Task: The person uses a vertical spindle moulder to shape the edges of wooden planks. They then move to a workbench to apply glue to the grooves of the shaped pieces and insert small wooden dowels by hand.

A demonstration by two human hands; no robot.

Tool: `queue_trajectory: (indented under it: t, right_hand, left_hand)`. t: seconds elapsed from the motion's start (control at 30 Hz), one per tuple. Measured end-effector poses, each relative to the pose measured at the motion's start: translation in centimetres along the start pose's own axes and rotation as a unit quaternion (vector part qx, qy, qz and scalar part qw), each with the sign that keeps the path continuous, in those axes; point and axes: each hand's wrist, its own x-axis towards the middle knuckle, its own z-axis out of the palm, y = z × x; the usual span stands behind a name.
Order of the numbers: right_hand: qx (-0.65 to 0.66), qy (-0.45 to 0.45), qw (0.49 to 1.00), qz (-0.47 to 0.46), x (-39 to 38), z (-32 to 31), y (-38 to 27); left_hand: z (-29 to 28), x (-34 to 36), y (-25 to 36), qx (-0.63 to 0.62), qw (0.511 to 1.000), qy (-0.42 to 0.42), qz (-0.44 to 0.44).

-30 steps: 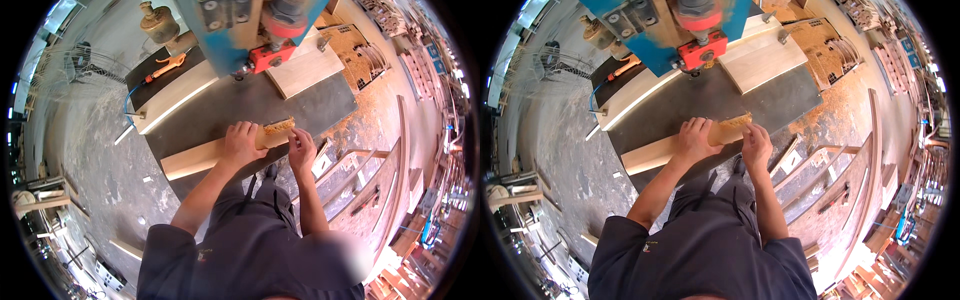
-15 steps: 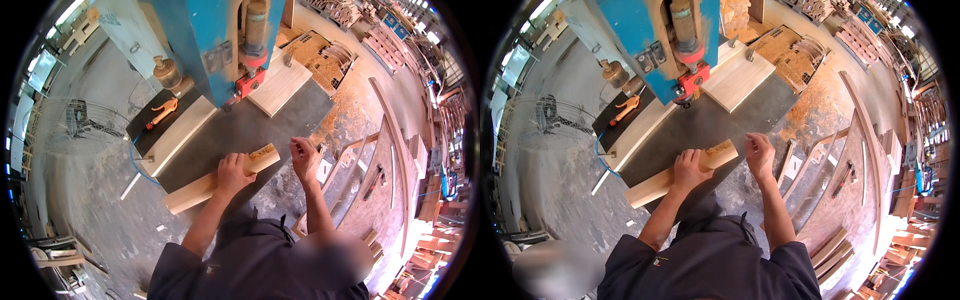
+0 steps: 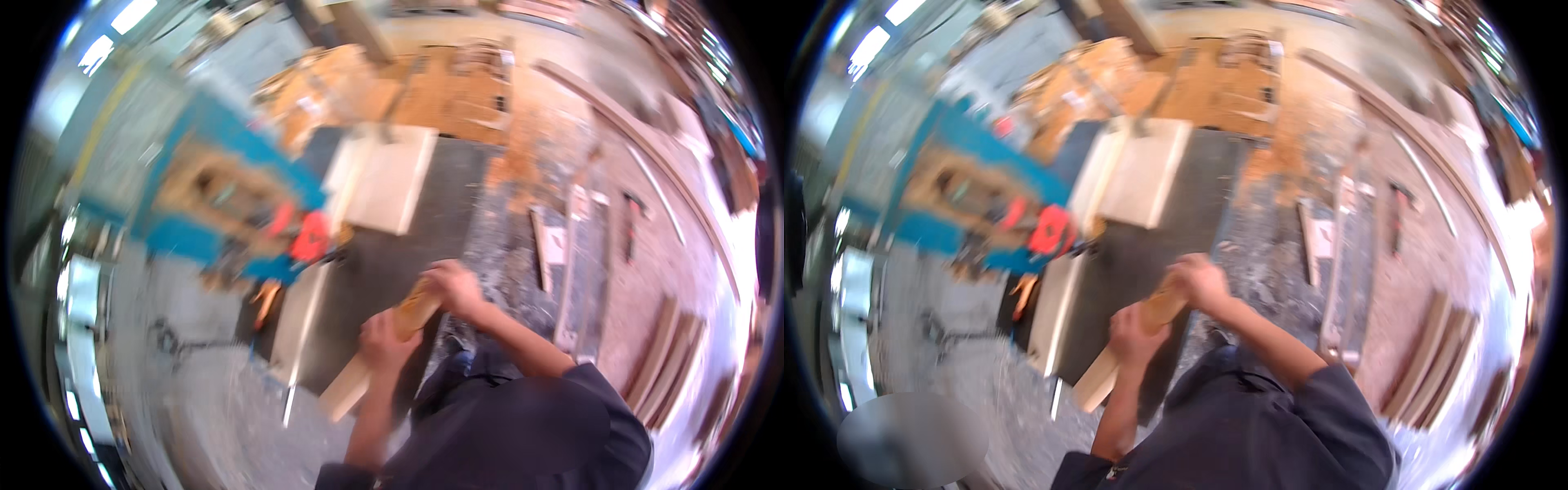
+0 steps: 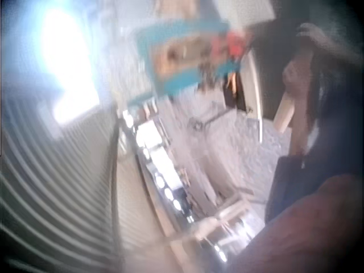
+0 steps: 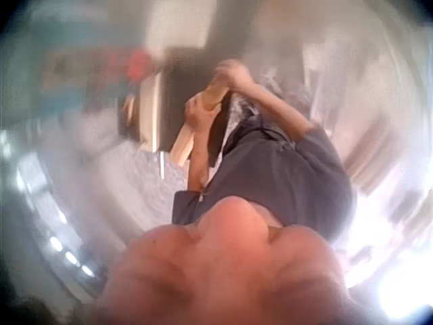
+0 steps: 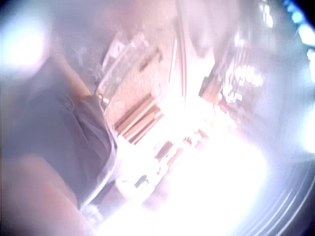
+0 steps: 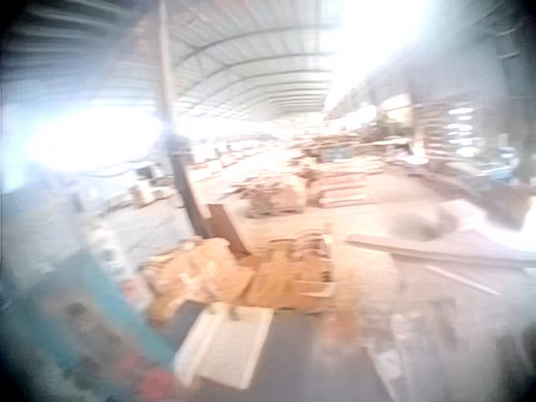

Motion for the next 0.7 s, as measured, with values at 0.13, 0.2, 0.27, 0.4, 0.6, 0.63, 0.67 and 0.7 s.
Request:
queue_trajectory:
  t: [0.13, 0.2, 0.27, 0.4, 0.6, 0.63, 0.67, 0.7]
  right_hand:
    - [0.044, -0.017, 0.999, -0.005, -0.7, 1.7, -0.7]
    - [0.064, 0.025, 0.998, 0.008, -1.9, 0.3, -0.3]
    - [0.054, 0.103, 0.993, 0.016, -3.4, -1.3, -0.9]
    - [0.223, 0.091, 0.947, 0.212, -9.5, -6.2, -3.6]
    - [0.644, 0.16, 0.714, 0.222, -19.4, -8.9, -11.5]
    - [0.632, 0.17, 0.73, 0.199, -20.3, -9.8, -13.4]
    - [0.64, 0.153, 0.723, 0.211, -21.4, -11.1, -14.7]
    - [0.58, 0.258, 0.746, 0.204, -22.4, -12.1, -16.6]
  left_hand:
    - [0.6, -0.9, -0.8, -0.003, 0.999, 0.025, 0.036]
    - [0.0, -1.1, 0.7, -0.021, 1.0, 0.013, 0.019]
    - [-1.8, -0.7, 2.3, -0.045, 0.999, -0.001, 0.009]
    - [-2.9, 1.3, 4.3, -0.128, 0.987, 0.01, 0.101]
    - [-8.0, -2.3, 15.0, -0.318, 0.915, -0.155, 0.192]
    - [-8.6, -3.2, 16.1, -0.362, 0.885, -0.193, 0.221]
    - [-8.6, -4.2, 17.2, -0.412, 0.852, -0.246, 0.211]
    - [-8.4, -5.3, 18.5, -0.458, 0.815, -0.297, 0.196]
